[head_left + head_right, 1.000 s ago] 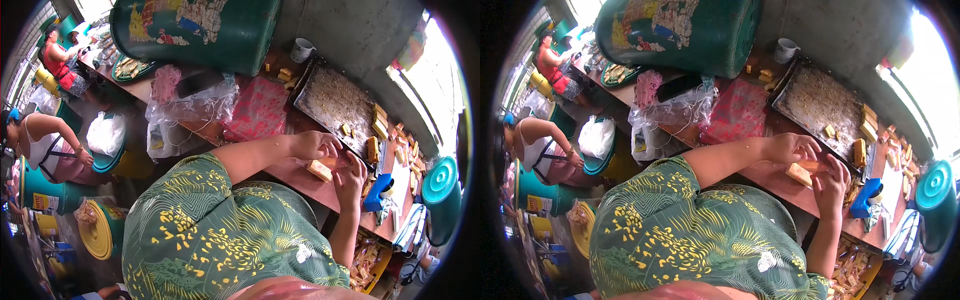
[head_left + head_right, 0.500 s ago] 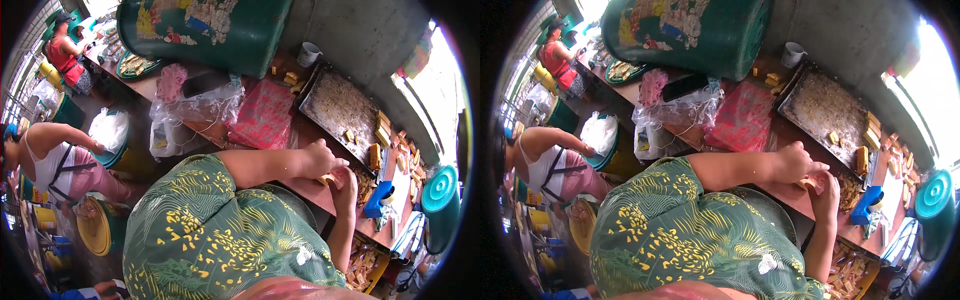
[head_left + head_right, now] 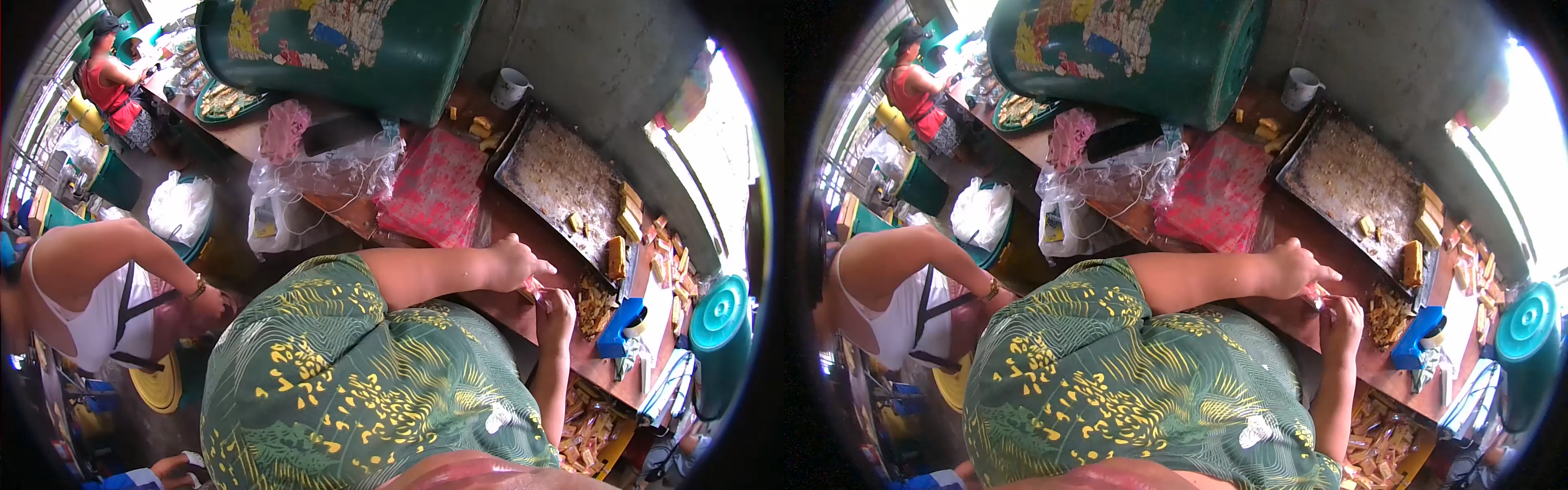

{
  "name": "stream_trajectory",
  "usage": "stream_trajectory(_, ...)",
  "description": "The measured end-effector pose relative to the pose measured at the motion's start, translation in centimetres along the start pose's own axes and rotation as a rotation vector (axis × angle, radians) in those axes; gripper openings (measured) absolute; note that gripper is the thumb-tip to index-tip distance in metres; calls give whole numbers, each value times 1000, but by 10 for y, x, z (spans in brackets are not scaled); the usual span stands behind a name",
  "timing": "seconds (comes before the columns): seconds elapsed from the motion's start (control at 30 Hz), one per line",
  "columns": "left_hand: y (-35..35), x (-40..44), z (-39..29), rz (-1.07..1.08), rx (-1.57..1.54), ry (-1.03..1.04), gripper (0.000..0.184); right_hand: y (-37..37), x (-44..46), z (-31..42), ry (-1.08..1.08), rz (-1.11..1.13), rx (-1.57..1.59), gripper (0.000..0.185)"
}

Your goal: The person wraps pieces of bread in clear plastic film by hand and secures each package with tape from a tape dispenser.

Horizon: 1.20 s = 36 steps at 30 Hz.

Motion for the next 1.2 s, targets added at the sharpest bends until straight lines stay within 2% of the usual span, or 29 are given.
stream_trajectory(0.07, 1, -1, 3, -25, -47, -5, 53, 0, -1, -3, 17, -3, -28, 13)
stream_trajectory(0.1, -2, -2, 4, -38, -71, -9, 53, -1, -3, -9, 118, -23, 67, 13)
stream_trajectory(0.2, -15, -9, 34, -20, -485, -176, 50, 3, -15, -27, 425, -115, 427, 11)
stream_trajectory(0.23, -23, -16, 44, -16, -581, -288, 44, 11, -22, -39, 438, -185, 542, 12)
stream_trajectory(0.3, -13, -16, 59, 11, -716, -327, 33, 26, -31, -60, 463, -329, 773, 14)
stream_trajectory(0.33, -7, -15, 60, 99, -770, -314, 31, 25, -32, -60, 491, -301, 764, 14)
stream_trajectory(0.43, 4, -17, 59, 325, -872, -261, 30, 30, -33, -67, 355, -145, 756, 18)
stream_trajectory(0.47, 6, -17, 60, 371, -861, -235, 31, 33, -38, -74, 397, -80, 749, 23)
stream_trajectory(0.5, 8, -16, 61, 417, -849, -208, 33, 32, -39, -73, 438, -85, 776, 20)
stream_trajectory(0.57, 10, -15, 63, 384, -918, -220, 31, 34, -41, -68, 524, -93, 833, 16)
stream_trajectory(0.63, 14, -18, 61, 327, -1017, -264, 31, 28, -33, -51, 546, -117, 749, 17)
stream_trajectory(0.7, 13, -16, 62, 158, -1041, -257, 27, 29, -35, -54, 546, -155, 678, 22)
stream_trajectory(0.73, 10, -15, 64, 72, -1050, -252, 25, 32, -38, -59, 598, -190, 707, 17)
stream_trajectory(0.83, -33, -27, 49, -225, -155, -170, 20, 1, -23, -34, 338, -156, 288, 15)
stream_trajectory(0.87, -32, -28, 47, -251, -68, -151, 20, -5, -20, -29, 271, -145, 189, 16)
stream_trajectory(0.93, -30, -33, 49, -234, -91, -151, 20, -12, -18, -22, 135, -121, -9, 18)
stream_trajectory(1.03, -12, -33, 63, -160, -163, -247, 21, -6, -29, -36, 165, -19, -83, 22)
stream_trajectory(1.07, -5, -33, 69, -130, -158, -276, 20, -4, -32, -44, 233, 32, -48, 21)
stream_trajectory(1.13, -15, -33, 63, -96, -123, -374, 19, -10, -25, -43, 264, 40, -82, 21)
stream_trajectory(1.17, -10, -31, 62, -127, -140, -342, 18, -11, -24, -43, 283, 48, -100, 20)
stream_trajectory(1.2, -13, -28, 58, -162, -157, -309, 18, -14, -22, -41, 322, -53, -21, 14)
Point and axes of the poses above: each hand's wrist, its own x-axis towards the middle knuckle, its own y-axis out of the palm, z = x × y, the point moved 7 cm from there along x, towards the middle knuckle, and after that the axes turned 10 degrees about -y, right-handed, at the moved point
